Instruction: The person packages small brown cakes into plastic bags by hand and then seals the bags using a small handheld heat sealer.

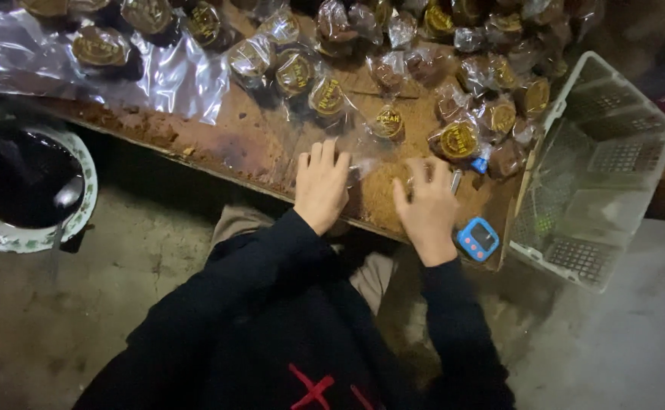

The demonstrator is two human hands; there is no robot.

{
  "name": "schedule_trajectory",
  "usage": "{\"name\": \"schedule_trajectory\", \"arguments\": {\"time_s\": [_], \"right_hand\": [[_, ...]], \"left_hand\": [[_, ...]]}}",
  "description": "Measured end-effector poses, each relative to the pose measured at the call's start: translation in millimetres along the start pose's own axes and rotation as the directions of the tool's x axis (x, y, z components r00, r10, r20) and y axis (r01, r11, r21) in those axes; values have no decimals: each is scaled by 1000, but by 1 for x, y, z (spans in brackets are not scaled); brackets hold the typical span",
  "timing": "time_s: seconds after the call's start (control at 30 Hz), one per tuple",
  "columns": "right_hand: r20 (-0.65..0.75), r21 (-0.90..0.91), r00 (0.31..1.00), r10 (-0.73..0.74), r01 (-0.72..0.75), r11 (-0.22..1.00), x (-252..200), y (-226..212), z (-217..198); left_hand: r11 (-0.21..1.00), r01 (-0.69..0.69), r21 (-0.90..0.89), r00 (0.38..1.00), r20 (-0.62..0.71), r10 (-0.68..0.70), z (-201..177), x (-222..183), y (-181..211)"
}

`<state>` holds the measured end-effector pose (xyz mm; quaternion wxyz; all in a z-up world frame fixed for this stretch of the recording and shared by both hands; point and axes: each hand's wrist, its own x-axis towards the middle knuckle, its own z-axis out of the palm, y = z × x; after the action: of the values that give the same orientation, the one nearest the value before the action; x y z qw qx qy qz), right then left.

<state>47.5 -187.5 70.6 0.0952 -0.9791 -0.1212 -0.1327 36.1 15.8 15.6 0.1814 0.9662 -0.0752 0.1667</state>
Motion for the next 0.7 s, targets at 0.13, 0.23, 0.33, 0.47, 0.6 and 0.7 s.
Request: {"name": "schedule_trajectory", "arguments": {"time_s": [0.13,0.23,0.33,0.47,0.6,0.7], "right_hand": [[229,161,973,21,-59,985,9,17,8],[432,590,896,105,-369,719,21,-6,-5],[561,683,827,52,-497,535,29,-31,5],[657,710,704,270,-698,93,38,-65,23],[765,635,633,122,-708,-309,44,-50,57],[586,810,788,187,-565,-157,41,-76,38]], "left_hand": [[982,5,-190,995,-99,-24,-6,5,-2],[945,19,-325,991,-123,-62,-16,-4,0],[921,19,-388,992,-104,-65,-16,-9,0],[938,79,-337,995,-33,-96,-10,-17,-2],[891,84,-447,986,-90,-138,-8,-25,-5],[866,20,-499,985,-141,-103,-1,-31,-5]]}}
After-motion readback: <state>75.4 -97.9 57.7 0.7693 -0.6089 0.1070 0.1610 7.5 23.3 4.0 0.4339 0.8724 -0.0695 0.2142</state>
